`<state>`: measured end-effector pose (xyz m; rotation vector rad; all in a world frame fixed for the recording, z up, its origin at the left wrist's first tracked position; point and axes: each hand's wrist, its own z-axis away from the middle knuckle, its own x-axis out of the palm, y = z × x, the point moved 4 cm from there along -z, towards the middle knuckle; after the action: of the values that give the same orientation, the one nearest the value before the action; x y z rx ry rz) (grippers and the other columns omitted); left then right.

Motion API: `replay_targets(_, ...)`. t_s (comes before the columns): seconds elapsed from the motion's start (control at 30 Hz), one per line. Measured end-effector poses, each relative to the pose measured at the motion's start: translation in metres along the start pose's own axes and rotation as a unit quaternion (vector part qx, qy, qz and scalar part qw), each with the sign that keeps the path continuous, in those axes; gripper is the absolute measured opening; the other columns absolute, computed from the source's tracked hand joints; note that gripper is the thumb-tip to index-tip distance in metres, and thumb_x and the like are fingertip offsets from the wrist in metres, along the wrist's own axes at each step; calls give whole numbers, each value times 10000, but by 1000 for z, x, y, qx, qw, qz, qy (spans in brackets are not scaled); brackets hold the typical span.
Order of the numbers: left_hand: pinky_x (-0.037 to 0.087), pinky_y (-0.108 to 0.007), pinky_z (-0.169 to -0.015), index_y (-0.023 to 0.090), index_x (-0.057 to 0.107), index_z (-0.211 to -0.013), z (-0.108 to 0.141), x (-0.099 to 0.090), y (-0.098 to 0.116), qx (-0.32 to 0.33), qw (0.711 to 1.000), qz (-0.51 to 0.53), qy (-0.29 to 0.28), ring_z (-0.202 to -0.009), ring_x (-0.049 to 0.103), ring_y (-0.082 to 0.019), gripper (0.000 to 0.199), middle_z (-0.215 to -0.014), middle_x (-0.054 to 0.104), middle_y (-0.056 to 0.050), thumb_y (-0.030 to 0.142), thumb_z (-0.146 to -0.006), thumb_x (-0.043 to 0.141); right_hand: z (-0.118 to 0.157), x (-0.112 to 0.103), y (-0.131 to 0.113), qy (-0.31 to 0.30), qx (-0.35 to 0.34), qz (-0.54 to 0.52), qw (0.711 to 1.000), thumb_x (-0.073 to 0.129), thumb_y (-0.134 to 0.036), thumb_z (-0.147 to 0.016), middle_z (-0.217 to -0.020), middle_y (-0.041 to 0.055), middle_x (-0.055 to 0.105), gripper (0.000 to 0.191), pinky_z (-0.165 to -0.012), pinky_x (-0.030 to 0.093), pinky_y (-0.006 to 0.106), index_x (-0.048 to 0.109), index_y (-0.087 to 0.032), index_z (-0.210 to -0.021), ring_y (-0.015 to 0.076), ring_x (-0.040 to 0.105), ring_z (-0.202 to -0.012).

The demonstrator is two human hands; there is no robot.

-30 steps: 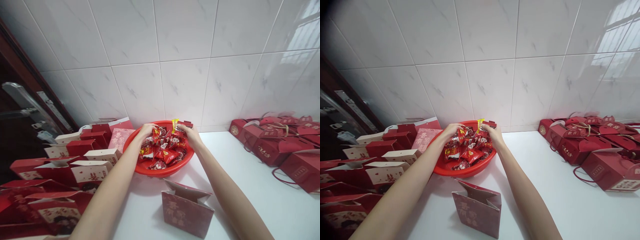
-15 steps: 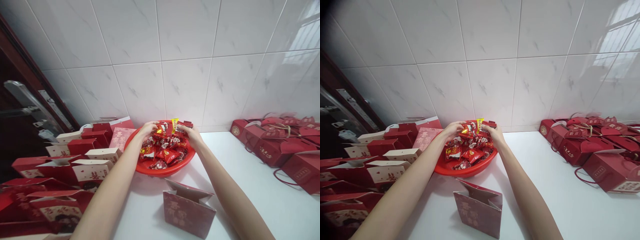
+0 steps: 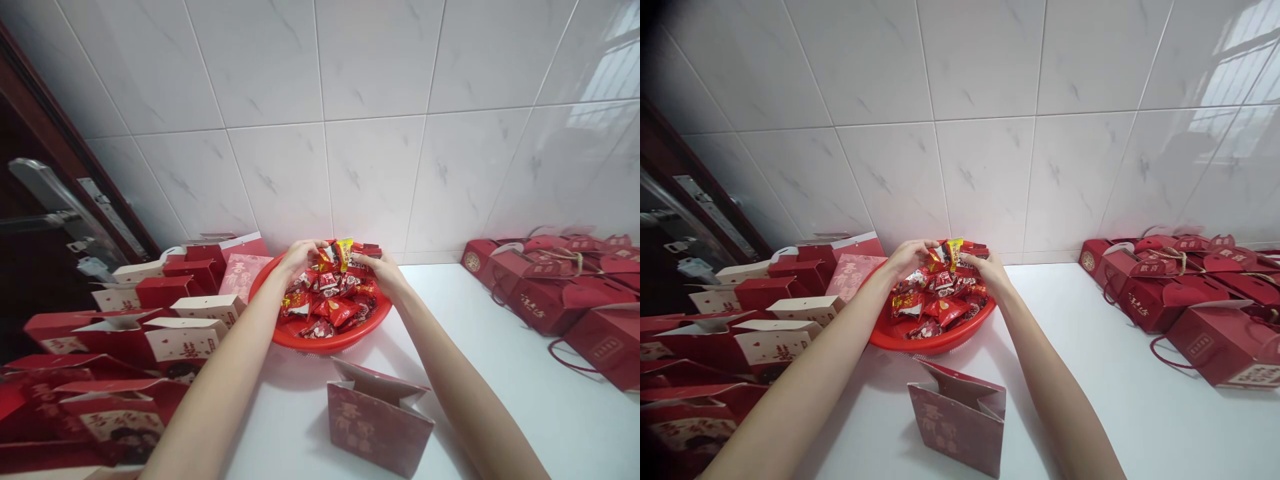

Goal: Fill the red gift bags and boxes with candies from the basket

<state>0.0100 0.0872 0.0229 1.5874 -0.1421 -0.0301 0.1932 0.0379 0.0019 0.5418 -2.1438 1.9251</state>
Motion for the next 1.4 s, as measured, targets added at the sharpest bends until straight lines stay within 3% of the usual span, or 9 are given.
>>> replay_targets(0.1, 483, -210, -609, 120, 709, -744, 2, 2, 0, 3, 1000, 8, -13, -614, 626, -110, 203, -691, 694, -17, 66, -550, 684, 0, 1, 1, -10, 1, -4, 1000, 787, -173, -663, -891, 64, 755, 264, -669, 608, 294, 725, -153, -920, 191, 707, -769)
replay_targets(0.27, 518, -250, -665, 162, 733, -906, 1, 0, -3, 22, 999, 9, -23, -703, 653, -138, 437, -835, 732, -25, 57, -486, 792, 0, 1, 2, -6, 6, -1, 1000, 784, -172, -669, -893, 72, 757, 252, -689, 611, 311, 724, -158, -913, 201, 712, -772)
replay_targets(0.47, 520, -265, -675, 161, 747, -875, -6, -5, -4, 71, 993, -91, 13, -660, 634, -134, 309, -777, 723, -15, 120, -569, 737, 2, 2, -1, 3, 6, 8, 1000, 768, -158, -681, -879, 63, 753, 220, -681, 608, 302, 723, -161, -897, 190, 704, -758)
replay_targets(0.63, 464, -247, -623, 182, 763, -739, -7, -7, -12, 26, 911, -411, 32, -600, 618, -149, 224, -631, 696, -8, 111, -667, 562, 4, 3, -4, 24, 9, 9, 1000, 742, -132, -680, -811, 53, 749, 149, -637, 598, 280, 714, -156, -825, 182, 694, -715)
replay_targets(0.87, 437, -319, -655, 197, 555, -357, -5, -21, -19, -22, 840, -539, 62, -718, 665, -293, 242, -467, 601, -93, 70, -555, 614, 3, 3, -3, 25, 5, 6, 1000, 764, -124, -677, -791, 46, 744, 151, -651, 609, 295, 691, -174, -799, 189, 698, -714)
replay_targets(1.07, 460, -282, -683, 229, 633, -462, -4, -6, -33, -10, 830, -556, -29, -730, 675, -253, 165, -526, 647, -31, 90, -537, 680, 3, 3, -3, 18, 1, -9, 1000, 760, -122, -662, -778, 43, 745, 179, -615, 605, 279, 691, -176, -818, 184, 691, -687)
replay_targets(1.2, 500, -345, -733, 218, 553, -404, -5, 3, -52, -45, 812, -576, -81, -714, 685, -319, 255, -445, 594, -50, 145, -447, 793, 5, 4, -4, 20, 2, -2, 1000, 756, -129, -661, -799, 51, 747, 181, -631, 598, 273, 702, -168, -829, 178, 690, -693)
replay_targets(1.33, 491, -367, -856, 207, 666, -607, -3, 10, -59, -35, 807, -580, -108, -934, 689, -362, 214, -710, 733, -102, 125, -454, 791, 4, 3, -4, 30, 4, 3, 1000, 750, -142, -649, -802, 53, 749, 190, -634, 586, 277, 716, -162, -835, 182, 692, -705)
replay_targets(1.4, 487, -327, -863, 218, 720, -801, -1, 15, -57, -15, 815, -565, -129, -995, 683, -328, 334, -889, 764, -92, 85, -495, 747, 4, 3, -4, 34, 2, 10, 999, 759, -157, -634, -791, 51, 747, 185, -644, 580, 282, 716, -158, -814, 183, 690, -705)
